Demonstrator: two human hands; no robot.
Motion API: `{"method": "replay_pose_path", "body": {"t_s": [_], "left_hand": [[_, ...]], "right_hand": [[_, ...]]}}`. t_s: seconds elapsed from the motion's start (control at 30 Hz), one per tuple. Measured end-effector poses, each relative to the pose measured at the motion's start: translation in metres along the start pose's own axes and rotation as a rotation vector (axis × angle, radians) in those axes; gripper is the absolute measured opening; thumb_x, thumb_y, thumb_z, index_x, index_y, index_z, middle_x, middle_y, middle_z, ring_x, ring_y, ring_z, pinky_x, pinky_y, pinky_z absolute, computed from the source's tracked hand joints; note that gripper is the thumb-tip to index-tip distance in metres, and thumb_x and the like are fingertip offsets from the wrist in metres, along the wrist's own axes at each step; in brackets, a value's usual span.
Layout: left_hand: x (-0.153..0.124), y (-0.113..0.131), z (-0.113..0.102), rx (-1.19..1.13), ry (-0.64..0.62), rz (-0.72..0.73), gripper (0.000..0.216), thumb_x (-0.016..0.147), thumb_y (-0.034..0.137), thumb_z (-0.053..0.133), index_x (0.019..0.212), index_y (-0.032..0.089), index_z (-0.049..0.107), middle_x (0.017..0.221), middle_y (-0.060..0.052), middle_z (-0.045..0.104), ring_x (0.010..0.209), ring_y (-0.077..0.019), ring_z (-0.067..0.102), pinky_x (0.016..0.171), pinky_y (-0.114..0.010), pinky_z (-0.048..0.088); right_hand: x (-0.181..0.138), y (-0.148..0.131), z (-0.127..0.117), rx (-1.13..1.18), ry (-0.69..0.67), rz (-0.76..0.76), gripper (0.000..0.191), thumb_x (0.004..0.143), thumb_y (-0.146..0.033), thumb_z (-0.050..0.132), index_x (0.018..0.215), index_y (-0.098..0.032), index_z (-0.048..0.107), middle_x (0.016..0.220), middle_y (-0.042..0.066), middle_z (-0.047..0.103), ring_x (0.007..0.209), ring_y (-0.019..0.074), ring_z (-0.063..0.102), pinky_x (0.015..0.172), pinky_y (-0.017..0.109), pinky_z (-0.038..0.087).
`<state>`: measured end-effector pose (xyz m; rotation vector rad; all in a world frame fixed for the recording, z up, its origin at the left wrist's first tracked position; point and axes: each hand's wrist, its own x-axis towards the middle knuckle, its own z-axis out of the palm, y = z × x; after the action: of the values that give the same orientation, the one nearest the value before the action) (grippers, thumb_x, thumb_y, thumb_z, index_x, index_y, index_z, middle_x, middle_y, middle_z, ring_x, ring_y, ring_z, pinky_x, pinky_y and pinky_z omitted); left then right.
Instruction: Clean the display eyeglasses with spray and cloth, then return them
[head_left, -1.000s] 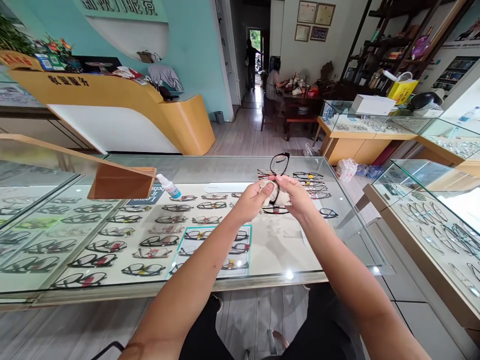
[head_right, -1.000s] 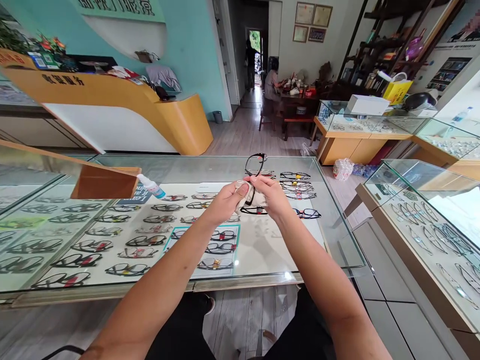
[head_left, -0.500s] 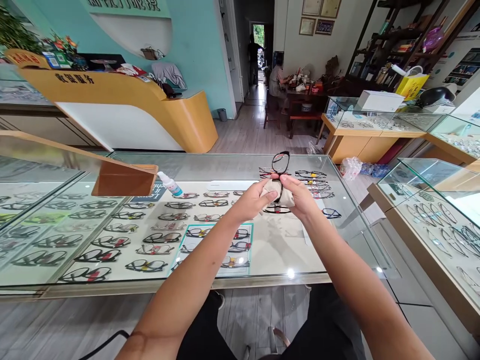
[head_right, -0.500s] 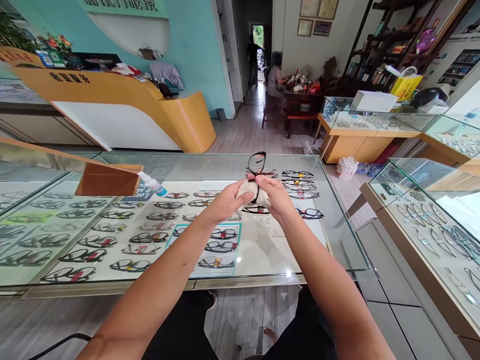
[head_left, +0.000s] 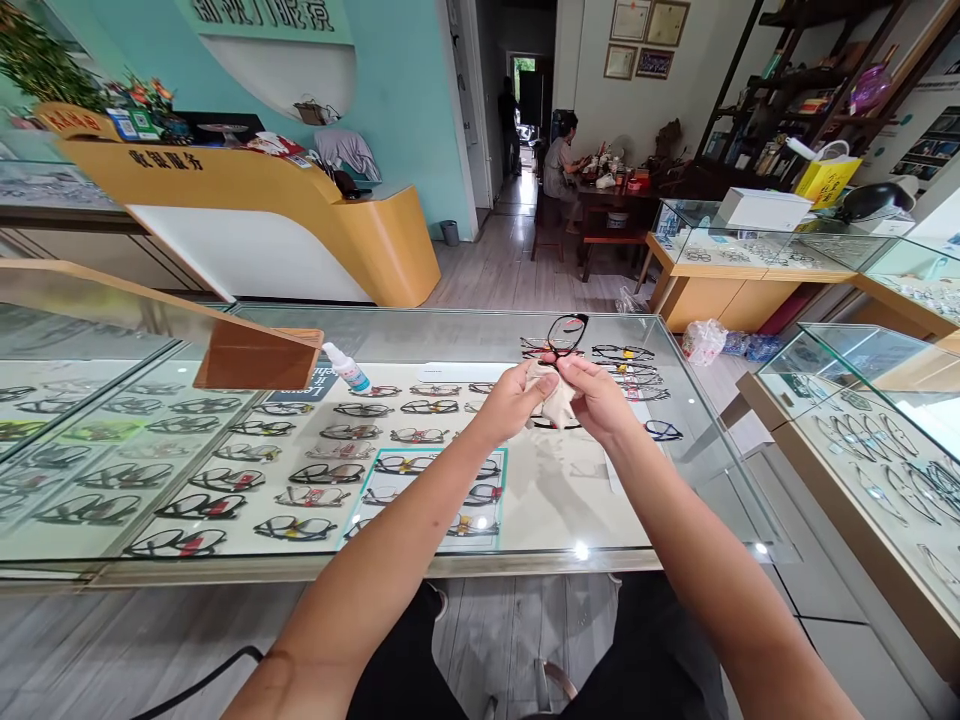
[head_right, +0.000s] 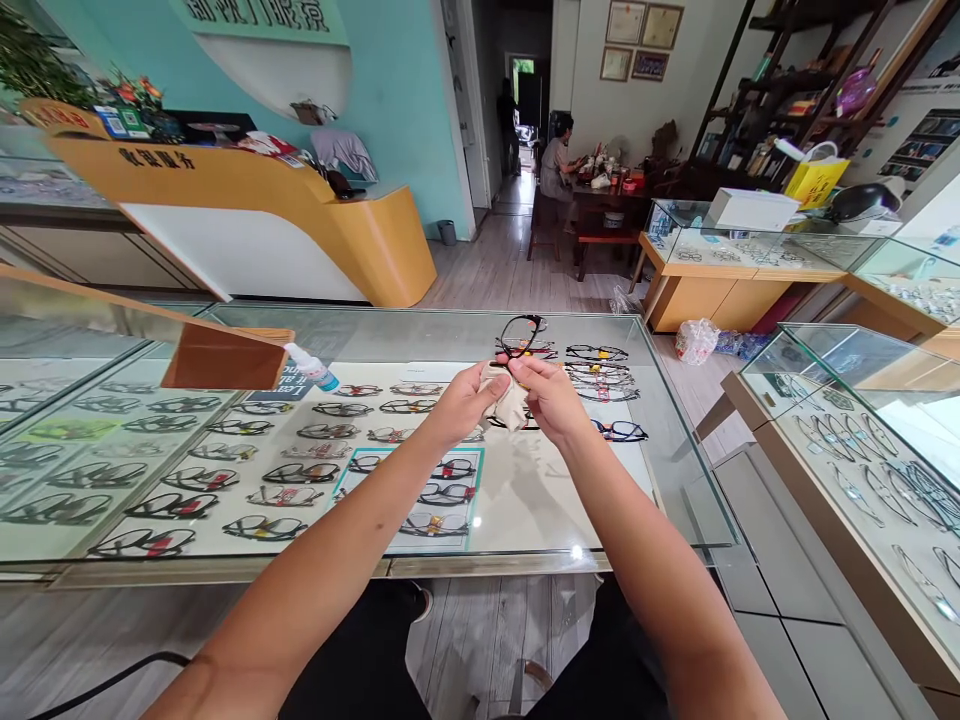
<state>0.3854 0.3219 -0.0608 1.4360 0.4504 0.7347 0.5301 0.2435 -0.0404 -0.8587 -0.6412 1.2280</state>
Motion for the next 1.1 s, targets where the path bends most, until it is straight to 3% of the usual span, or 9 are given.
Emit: {"method": "replay_pose_path", "body": {"t_s": [0.1,0.3,0.43,0.53,0.67,0.73,0.87,0.93,1.1], "left_hand": [[0.002,-0.004,0.000,-0.005,0.087,-0.008,0.068,0.088,0.079,0.071,0.116,0.017,0.073,0.082,-0.002,0.069,0.070,-0.0159,0.062,0.065,-0.027,0.051],[-0.002,0.007,-0.005,-0.024,-0.167,-0.023,0.072,0.085,0.059,0.087,0.140,0.018,0.067,0.113,-0.008,0.077,0.101,-0.0208,0.070,0.088,-0.029,0.053],[0.002,-0.002,0.004,-0.025,0.018,0.012,0.077,0.082,0.068,0.086,0.135,0.016,0.067,0.100,-0.005,0.076,0.081,-0.0164,0.065,0.074,-0.027,0.051],[0.005,-0.005,0.004,-0.043,0.093,0.031,0.072,0.086,0.077,0.076,0.124,0.016,0.072,0.094,-0.004,0.075,0.083,-0.0172,0.066,0.075,-0.027,0.052],[0.003,0.001,-0.004,-0.051,-0.075,0.009,0.068,0.087,0.069,0.080,0.131,0.018,0.072,0.106,-0.006,0.077,0.100,-0.0212,0.071,0.088,-0.029,0.055],[0.002,0.002,-0.004,-0.025,-0.111,0.020,0.071,0.085,0.063,0.085,0.138,0.019,0.068,0.111,-0.007,0.077,0.100,-0.0199,0.070,0.088,-0.029,0.055],[0.004,-0.006,0.005,-0.008,0.080,0.058,0.076,0.084,0.075,0.079,0.130,0.015,0.070,0.096,-0.005,0.075,0.082,-0.0162,0.064,0.075,-0.027,0.051],[0.006,-0.007,0.005,-0.005,0.129,0.065,0.075,0.086,0.080,0.073,0.122,0.014,0.074,0.094,-0.005,0.076,0.086,-0.0180,0.066,0.079,-0.029,0.052],[0.003,0.006,-0.008,0.012,-0.137,0.011,0.068,0.085,0.067,0.082,0.131,0.019,0.072,0.110,-0.008,0.078,0.103,-0.0227,0.071,0.091,-0.031,0.054]], "right_hand": [[0.000,0.002,0.000,-0.001,-0.013,-0.035,0.042,0.061,-0.049,0.104,0.079,-0.021,0.079,0.065,-0.004,0.067,0.057,0.0090,0.052,0.054,0.023,0.039],[0.005,0.001,-0.004,0.046,0.001,-0.014,0.050,0.058,-0.051,0.105,0.091,-0.022,0.082,0.086,0.000,0.079,0.072,0.0149,0.067,0.065,0.027,0.054],[0.005,0.008,-0.004,-0.008,-0.010,-0.041,0.045,0.064,-0.053,0.102,0.088,-0.023,0.079,0.073,-0.003,0.071,0.060,0.0111,0.058,0.055,0.024,0.045],[0.003,0.009,-0.002,-0.033,-0.014,-0.058,0.043,0.067,-0.054,0.100,0.085,-0.023,0.077,0.071,-0.004,0.069,0.057,0.0097,0.054,0.055,0.024,0.043],[0.002,0.002,-0.001,0.001,0.001,-0.035,0.049,0.061,-0.054,0.103,0.091,-0.022,0.080,0.081,-0.001,0.076,0.066,0.0136,0.062,0.063,0.027,0.050],[0.002,0.001,0.000,0.024,0.029,-0.033,0.052,0.056,-0.052,0.105,0.090,-0.022,0.080,0.082,0.000,0.077,0.068,0.0146,0.063,0.064,0.027,0.050],[0.003,0.007,0.000,-0.006,0.021,-0.031,0.046,0.060,-0.051,0.103,0.084,-0.023,0.077,0.070,-0.004,0.069,0.058,0.0111,0.052,0.055,0.025,0.040],[0.003,0.008,0.001,-0.024,0.006,-0.039,0.045,0.062,-0.052,0.102,0.083,-0.023,0.076,0.068,-0.005,0.067,0.056,0.0103,0.051,0.055,0.024,0.038],[0.004,0.003,0.001,0.009,0.015,-0.041,0.051,0.060,-0.055,0.102,0.091,-0.023,0.079,0.082,0.000,0.076,0.069,0.0155,0.064,0.065,0.028,0.050]]}}
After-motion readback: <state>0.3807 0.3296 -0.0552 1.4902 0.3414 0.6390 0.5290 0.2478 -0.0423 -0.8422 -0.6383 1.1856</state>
